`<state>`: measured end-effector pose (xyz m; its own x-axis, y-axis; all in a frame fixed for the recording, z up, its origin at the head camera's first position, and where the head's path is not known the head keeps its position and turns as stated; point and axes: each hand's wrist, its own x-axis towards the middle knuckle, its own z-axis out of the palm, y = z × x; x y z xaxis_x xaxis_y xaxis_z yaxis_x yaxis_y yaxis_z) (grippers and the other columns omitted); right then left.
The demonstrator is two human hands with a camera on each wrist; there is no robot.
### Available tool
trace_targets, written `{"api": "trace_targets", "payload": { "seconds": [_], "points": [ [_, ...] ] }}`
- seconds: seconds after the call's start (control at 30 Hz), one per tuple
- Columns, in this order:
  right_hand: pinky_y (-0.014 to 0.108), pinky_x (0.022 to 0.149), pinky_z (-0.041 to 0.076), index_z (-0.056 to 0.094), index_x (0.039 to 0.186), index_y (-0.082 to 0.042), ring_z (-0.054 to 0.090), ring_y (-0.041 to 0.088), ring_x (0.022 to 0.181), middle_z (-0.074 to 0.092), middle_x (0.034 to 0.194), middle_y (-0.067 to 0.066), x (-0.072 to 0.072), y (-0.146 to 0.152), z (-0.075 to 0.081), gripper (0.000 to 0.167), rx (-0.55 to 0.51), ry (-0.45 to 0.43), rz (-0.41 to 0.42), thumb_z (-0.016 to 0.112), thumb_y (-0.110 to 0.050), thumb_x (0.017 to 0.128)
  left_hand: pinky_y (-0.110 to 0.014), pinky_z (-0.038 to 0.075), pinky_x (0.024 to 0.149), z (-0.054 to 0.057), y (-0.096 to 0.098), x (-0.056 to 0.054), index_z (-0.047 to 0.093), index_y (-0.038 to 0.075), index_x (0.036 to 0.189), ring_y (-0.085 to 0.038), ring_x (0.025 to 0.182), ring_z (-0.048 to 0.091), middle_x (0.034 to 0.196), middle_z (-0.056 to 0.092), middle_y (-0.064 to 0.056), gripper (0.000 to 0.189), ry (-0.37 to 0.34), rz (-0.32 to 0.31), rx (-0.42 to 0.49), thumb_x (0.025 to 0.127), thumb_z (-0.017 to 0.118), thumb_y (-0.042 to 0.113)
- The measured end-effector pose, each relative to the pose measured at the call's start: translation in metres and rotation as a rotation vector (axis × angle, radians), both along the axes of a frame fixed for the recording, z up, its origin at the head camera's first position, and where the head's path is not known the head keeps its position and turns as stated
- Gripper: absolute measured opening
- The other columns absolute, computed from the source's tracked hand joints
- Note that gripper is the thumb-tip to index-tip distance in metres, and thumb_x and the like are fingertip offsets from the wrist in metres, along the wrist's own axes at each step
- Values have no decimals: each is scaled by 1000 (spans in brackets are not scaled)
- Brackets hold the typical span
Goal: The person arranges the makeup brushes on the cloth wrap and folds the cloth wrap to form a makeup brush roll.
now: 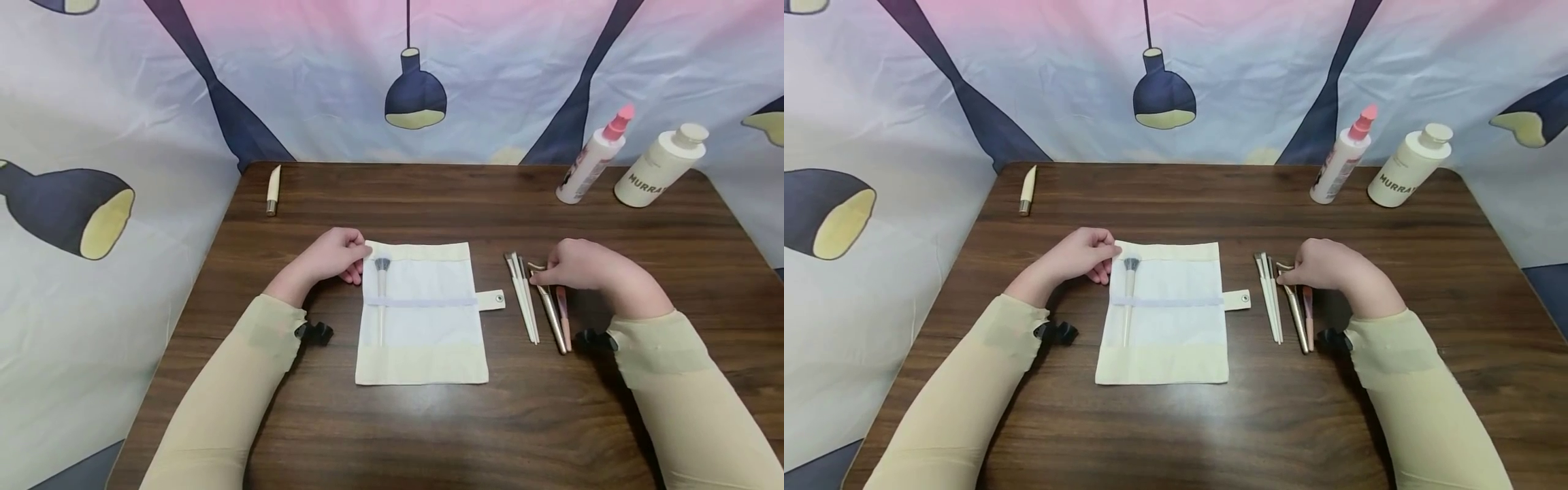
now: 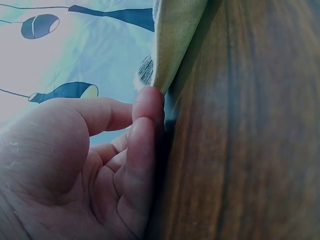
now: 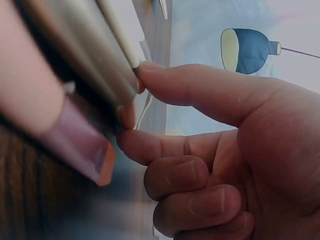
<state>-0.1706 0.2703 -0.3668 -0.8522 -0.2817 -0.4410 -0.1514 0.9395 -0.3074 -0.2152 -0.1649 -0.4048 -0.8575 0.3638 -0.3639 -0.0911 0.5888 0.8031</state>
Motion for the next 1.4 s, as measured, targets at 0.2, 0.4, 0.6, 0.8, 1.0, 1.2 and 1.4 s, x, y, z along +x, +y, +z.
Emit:
{"api": "trace_targets", "payload": {
  "seconds": [0.2,0.4,0.6,0.8,1.0,1.2,1.4],
  "points": [
    [29,53,32,52,58,-15,38,12,52,44,53,-7,0,-2,-8,49,-3,-4,-11,71,-45,92,-34,63,59,-1,0,1,58,2,98,-23,60,71,74,66,-14,20,-13,-1,6,105,59,20],
    [30,53,32,50,62,-15,39,14,55,41,57,-6,-7,-3,-11,46,-24,21,-71,71,-43,91,-34,63,59,0,-1,-2,60,2,100,-23,60,71,74,66,-13,20,-2,2,8,105,59,21],
    [32,54,37,56,67,-13,44,15,56,47,59,-3,-11,0,-10,43,-123,-10,-120,68,-41,96,-34,63,59,1,-2,-1,59,1,99,-23,61,71,74,66,-13,21,-14,9,9,105,59,21],
    [32,55,52,59,79,-6,59,16,59,59,64,2,-11,3,-4,39,-307,-69,-196,67,-38,100,-34,63,60,1,-1,0,59,0,98,-23,61,72,75,66,-13,21,-12,1,19,105,59,21],
    [34,67,63,62,91,0,69,17,68,68,74,7,-11,10,-2,32,-491,-163,-254,68,-30,101,-34,62,59,1,0,0,59,0,98,-23,61,71,76,67,-13,21,1,-1,23,105,58,20],
    [37,70,64,62,102,3,74,20,71,74,78,10,-12,16,-6,27,-654,-220,-271,66,-24,103,-33,62,60,-3,-2,0,59,0,99,-22,61,71,75,66,-13,22,-8,1,20,105,59,21],
    [37,66,64,59,96,0,76,23,71,74,79,9,-12,17,-7,16,-894,-223,-230,60,-13,105,-34,63,60,-2,-1,-1,58,1,99,-23,61,71,75,66,-13,22,1,4,21,105,59,21]
  ]
}}
